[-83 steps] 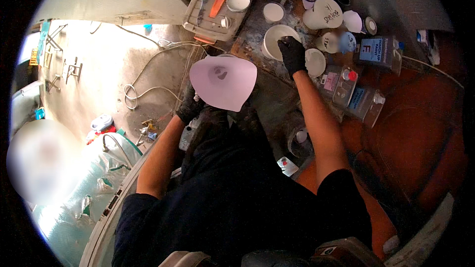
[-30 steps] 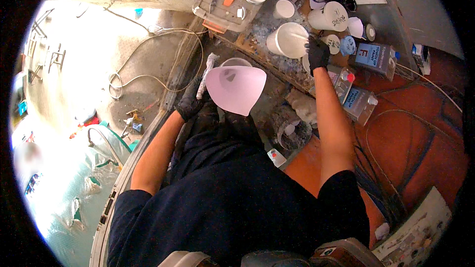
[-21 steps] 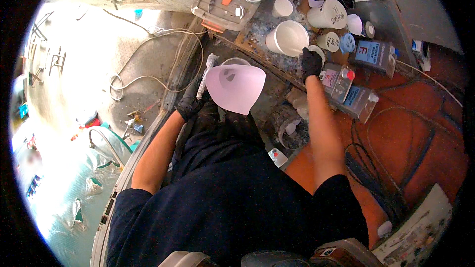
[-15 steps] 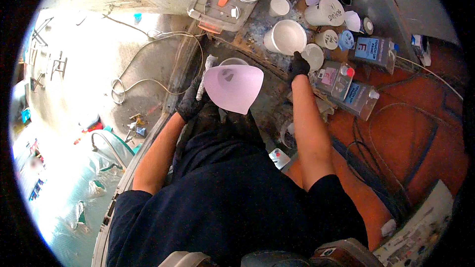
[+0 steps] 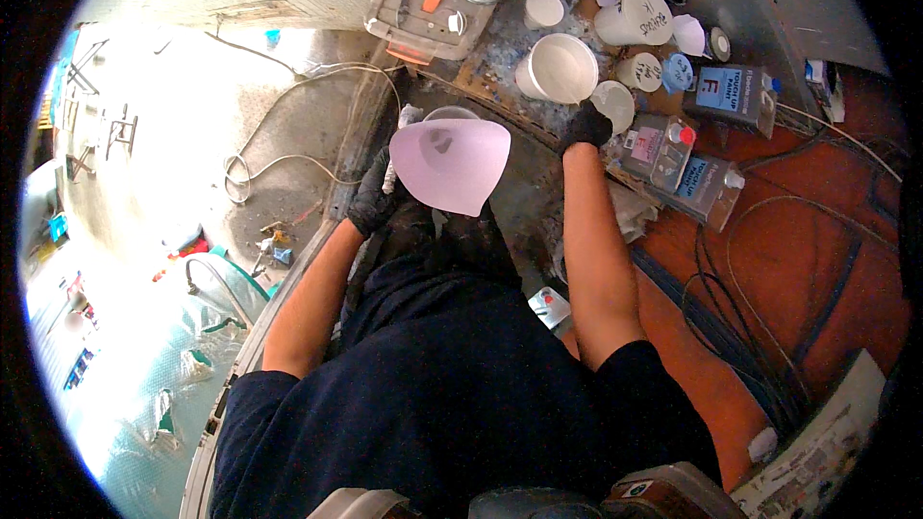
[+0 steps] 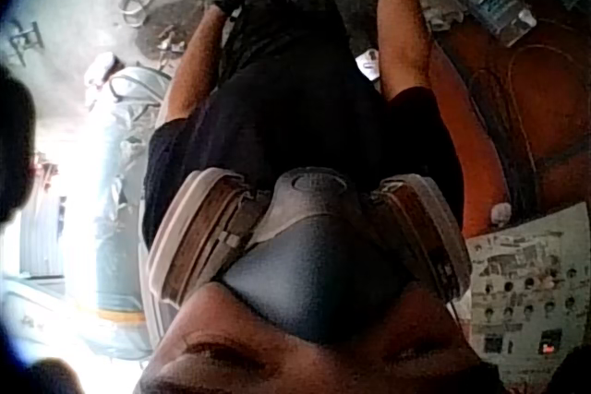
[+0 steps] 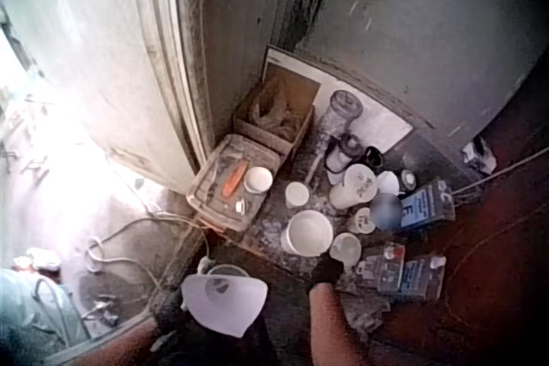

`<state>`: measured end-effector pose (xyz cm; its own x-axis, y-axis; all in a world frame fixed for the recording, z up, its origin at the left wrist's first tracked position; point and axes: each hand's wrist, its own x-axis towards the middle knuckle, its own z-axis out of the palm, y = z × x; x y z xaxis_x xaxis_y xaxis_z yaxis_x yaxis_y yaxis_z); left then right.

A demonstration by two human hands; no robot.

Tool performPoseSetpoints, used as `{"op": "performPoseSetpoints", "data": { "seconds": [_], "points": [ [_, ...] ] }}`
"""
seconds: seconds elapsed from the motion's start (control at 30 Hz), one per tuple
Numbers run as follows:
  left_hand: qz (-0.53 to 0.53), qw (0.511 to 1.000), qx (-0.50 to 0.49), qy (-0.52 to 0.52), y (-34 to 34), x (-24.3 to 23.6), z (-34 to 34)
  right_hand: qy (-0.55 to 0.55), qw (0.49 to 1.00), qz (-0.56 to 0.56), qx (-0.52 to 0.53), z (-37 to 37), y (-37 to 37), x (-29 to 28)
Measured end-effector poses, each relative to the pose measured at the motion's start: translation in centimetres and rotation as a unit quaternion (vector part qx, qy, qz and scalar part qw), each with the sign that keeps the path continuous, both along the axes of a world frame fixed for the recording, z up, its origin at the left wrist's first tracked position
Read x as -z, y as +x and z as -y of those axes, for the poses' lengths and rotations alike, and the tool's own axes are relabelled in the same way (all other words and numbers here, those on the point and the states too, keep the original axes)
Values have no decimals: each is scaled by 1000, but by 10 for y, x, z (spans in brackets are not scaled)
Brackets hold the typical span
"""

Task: The person spray paints a white car hood with a paint gun, then walks to a workbench to mix paint in a cup using a funnel, and returns to continue spraying the hood. The car is masked with plastic and tape, and the person wears gloves and a respirator.

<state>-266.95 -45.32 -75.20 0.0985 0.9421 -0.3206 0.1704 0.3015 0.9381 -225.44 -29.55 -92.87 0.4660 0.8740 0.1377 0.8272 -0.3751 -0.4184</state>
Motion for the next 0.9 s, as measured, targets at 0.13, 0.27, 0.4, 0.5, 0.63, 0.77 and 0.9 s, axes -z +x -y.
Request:
{"op": "performPoseSetpoints", "data": {
  "seconds": [0.13, 0.27, 0.4, 0.5, 0.63, 0.77, 0.9],
  "points": [
    [4, 1000, 13, 21, 3, -8, -6, 7, 986, -148, 70, 0, -7, 11],
    [-37, 999, 11, 29, 0, -12, -7, -32, 717, -616, 323, -12, -55, -36],
    [-16, 1000, 0, 9, -2, -3, -4, 47, 684, -682, 255, -8, -71, -61],
    [-2, 1000, -5, -28, -5, -7, -1, 34, 729, -663, 167, 1, -70, -67],
    [-42, 999, 14, 30, 1, -3, -13, 40, 988, -104, -102, 5, 9, -9],
    [-33, 999, -13, 24, 0, 18, -6, 37, 994, -6, -103, 8, 19, -11],
    [75, 994, -65, -34, -6, 35, 7, -24, 958, 200, -202, 1, -7, -75]
  ]
}}
